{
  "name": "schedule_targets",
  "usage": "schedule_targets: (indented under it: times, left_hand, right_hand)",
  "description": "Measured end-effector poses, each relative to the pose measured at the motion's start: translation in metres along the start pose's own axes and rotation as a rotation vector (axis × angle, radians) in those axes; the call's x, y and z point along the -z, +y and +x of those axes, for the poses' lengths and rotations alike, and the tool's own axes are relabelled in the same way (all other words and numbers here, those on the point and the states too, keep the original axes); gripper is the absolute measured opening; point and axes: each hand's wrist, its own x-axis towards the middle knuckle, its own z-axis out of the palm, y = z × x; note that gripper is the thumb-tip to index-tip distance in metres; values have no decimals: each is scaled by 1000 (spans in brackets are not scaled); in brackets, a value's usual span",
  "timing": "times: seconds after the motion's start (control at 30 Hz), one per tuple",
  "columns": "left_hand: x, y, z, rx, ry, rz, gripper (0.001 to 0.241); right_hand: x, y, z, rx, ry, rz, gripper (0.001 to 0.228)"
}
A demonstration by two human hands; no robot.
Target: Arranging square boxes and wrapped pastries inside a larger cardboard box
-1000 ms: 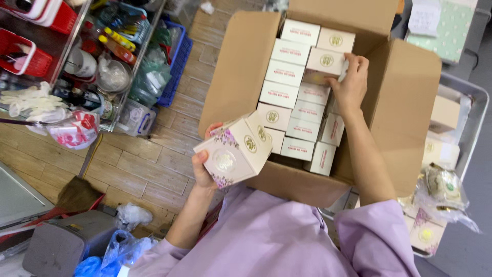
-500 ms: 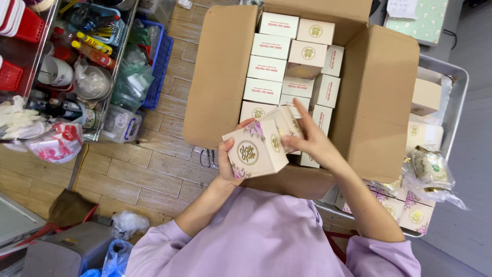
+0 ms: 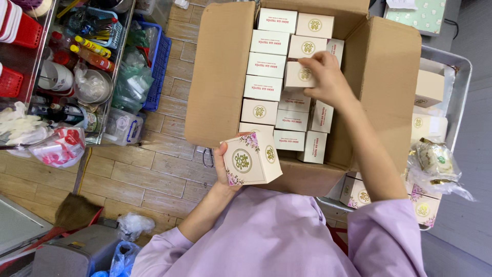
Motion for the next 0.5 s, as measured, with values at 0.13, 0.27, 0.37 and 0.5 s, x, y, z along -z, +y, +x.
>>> schedule_targets:
  times: [0.13, 0.27, 0.37, 0.5]
  left_hand:
    - [2, 9, -6, -89, -29, 40, 73]
    - [2, 6, -8, -124, 118, 62, 74]
    - [-4, -1, -6, -199, 45, 221, 75]
    - [-20, -10, 8, -272, -86, 588, 85]
  right_hand:
    - [-30, -7, 5, -1, 134, -368, 81]
    - [-22, -32, -16, 55, 351, -363, 102]
    - [-7, -69, -57, -200, -76, 404, 88]
    - [6, -131, -103, -154, -372, 644, 106]
